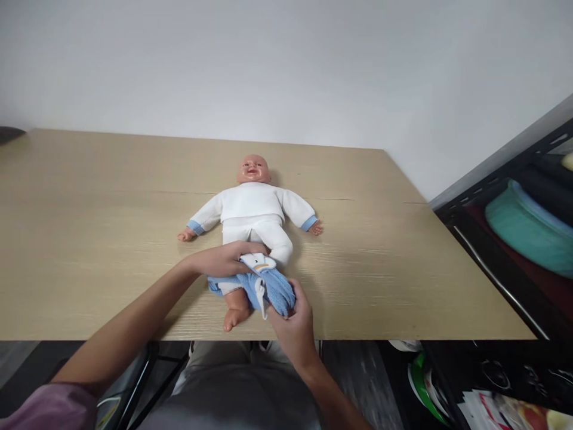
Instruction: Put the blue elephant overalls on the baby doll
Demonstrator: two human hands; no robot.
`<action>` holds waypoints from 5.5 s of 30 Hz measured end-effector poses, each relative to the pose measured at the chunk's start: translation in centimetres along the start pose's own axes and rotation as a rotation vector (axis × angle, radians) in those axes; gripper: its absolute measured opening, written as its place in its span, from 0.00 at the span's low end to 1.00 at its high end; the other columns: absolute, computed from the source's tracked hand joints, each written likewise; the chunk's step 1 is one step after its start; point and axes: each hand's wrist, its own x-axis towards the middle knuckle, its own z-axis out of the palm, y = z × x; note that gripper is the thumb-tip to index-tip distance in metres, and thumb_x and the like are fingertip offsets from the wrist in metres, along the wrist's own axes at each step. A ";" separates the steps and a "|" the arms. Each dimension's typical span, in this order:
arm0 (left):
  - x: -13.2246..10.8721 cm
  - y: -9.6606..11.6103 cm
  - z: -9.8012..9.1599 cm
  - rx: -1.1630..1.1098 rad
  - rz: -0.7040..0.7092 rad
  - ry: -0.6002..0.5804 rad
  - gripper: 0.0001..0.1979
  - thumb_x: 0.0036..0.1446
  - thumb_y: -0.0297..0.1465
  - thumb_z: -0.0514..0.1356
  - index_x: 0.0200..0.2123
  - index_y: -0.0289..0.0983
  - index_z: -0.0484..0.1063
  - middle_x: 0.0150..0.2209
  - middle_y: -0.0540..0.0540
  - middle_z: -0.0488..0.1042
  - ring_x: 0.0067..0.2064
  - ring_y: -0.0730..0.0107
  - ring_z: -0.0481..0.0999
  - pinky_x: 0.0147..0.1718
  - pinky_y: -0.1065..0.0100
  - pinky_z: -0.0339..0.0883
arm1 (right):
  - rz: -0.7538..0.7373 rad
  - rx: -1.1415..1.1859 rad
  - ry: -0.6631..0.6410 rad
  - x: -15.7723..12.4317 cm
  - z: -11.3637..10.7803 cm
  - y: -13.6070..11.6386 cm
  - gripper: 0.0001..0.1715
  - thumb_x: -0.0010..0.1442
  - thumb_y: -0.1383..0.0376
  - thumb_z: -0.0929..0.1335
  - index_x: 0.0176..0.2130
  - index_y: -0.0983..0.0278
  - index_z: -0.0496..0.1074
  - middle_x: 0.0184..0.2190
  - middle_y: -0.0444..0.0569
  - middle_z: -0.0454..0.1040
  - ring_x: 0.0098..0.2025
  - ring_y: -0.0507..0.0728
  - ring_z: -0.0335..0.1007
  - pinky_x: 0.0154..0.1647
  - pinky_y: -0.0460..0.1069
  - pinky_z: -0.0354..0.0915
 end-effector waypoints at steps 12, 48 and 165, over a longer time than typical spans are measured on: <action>-1.7 -1.1 -1.7 -0.168 -0.028 0.035 0.24 0.62 0.35 0.74 0.59 0.37 0.80 0.64 0.36 0.79 0.66 0.50 0.78 0.65 0.54 0.69 | -0.206 -0.236 -0.427 2.4 -2.5 -4.5 0.29 0.60 0.71 0.74 0.58 0.56 0.72 0.53 0.49 0.69 0.50 0.57 0.74 0.49 0.48 0.75; -1.9 0.2 0.1 -0.012 0.063 0.162 0.14 0.69 0.40 0.65 0.51 0.39 0.73 0.46 0.45 0.75 0.50 0.59 0.75 0.55 0.59 0.72 | -0.377 -0.216 -0.308 6.6 -4.7 -5.4 0.21 0.61 0.66 0.76 0.54 0.57 0.80 0.51 0.51 0.81 0.54 0.63 0.80 0.52 0.55 0.78; -6.1 -7.2 -6.0 -0.113 -0.088 0.705 0.23 0.62 0.52 0.70 0.47 0.40 0.77 0.42 0.44 0.79 0.46 0.57 0.79 0.51 0.57 0.75 | -0.204 -0.177 -0.442 21.5 -2.5 -3.3 0.17 0.57 0.51 0.77 0.42 0.56 0.78 0.37 0.46 0.79 0.45 0.64 0.75 0.49 0.55 0.71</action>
